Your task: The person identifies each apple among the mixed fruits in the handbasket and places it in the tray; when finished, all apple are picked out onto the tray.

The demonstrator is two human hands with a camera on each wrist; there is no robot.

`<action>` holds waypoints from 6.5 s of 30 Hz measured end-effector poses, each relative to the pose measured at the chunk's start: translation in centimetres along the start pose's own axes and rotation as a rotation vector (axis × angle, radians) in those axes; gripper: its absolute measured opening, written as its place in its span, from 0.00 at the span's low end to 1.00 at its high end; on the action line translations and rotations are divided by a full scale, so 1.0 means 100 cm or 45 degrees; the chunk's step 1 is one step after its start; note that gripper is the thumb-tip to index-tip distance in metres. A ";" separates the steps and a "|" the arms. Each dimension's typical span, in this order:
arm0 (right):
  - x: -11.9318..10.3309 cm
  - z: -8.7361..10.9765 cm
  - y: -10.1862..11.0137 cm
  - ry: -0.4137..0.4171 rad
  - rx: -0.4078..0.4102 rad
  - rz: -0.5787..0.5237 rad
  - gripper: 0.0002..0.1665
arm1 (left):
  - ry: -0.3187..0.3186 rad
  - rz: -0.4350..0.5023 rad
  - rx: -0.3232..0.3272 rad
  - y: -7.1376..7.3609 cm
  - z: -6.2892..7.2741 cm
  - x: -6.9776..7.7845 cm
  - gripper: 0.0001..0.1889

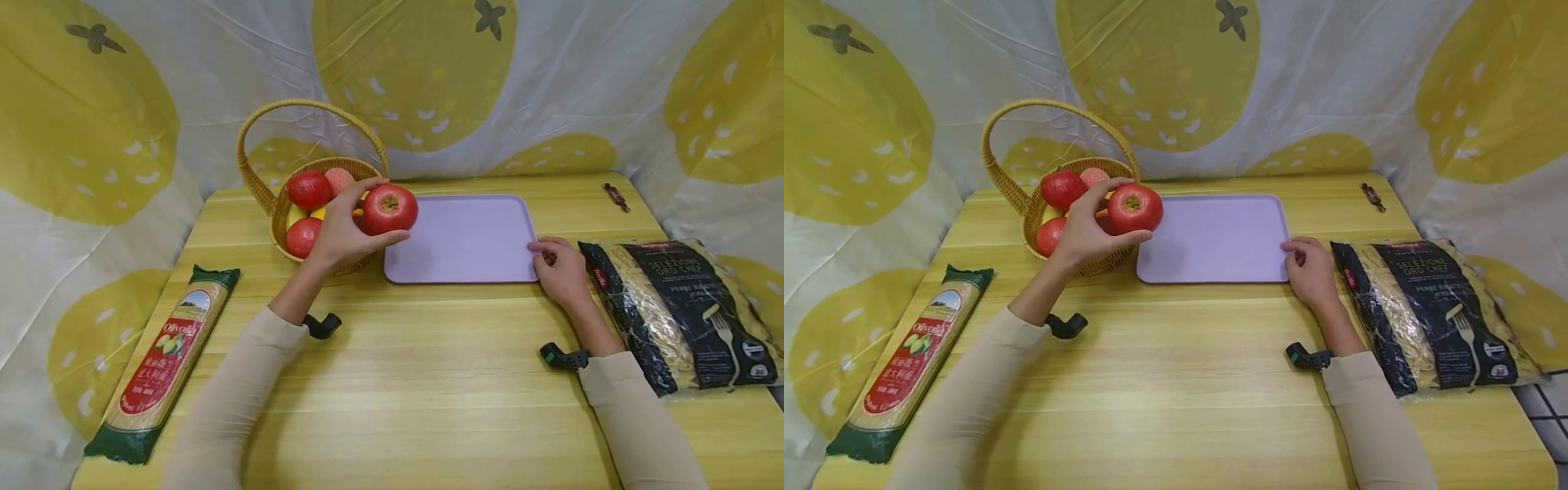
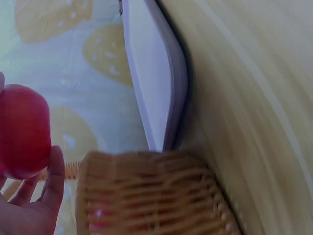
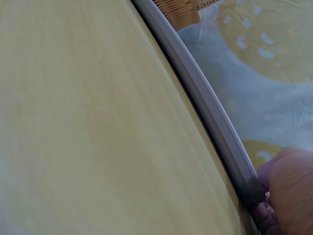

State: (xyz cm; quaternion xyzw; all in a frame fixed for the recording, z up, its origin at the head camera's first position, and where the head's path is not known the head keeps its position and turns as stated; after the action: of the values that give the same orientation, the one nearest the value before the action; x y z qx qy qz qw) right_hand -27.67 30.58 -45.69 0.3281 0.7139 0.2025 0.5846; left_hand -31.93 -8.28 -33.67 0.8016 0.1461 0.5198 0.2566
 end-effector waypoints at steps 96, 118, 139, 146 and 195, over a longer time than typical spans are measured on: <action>0.010 -0.007 0.000 -0.047 0.074 0.006 0.17 | 0.250 -0.379 0.205 0.085 0.008 -0.046 0.47; 0.009 -0.006 -0.001 -0.086 0.047 -0.009 0.18 | 0.416 -0.445 0.156 0.098 0.004 -0.079 0.53; 0.011 -0.006 -0.001 -0.081 0.061 -0.014 0.17 | 0.614 -0.507 -0.013 0.099 -0.012 -0.096 0.59; 0.012 -0.007 -0.002 -0.079 0.060 -0.007 0.17 | 0.694 -0.456 -0.074 0.097 -0.015 -0.109 0.61; 0.011 -0.007 -0.001 -0.083 0.058 -0.006 0.17 | 0.469 -0.358 0.118 0.081 -0.027 -0.083 0.44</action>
State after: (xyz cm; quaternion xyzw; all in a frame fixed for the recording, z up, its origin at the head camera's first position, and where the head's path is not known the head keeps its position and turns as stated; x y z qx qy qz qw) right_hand -28.47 31.32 -46.34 0.3461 0.6997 0.1741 0.6003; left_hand -38.11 -18.42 -34.46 0.6761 0.3242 0.6091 0.2585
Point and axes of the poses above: each hand's wrist, its own z-axis away from the middle knuckle, its own y-axis out of the back of the hand, x = y × z, the point moved 9 cm from there along -z, towards the middle knuckle, and after that the axes turned 2 degrees about y, right-handed, at the moved point
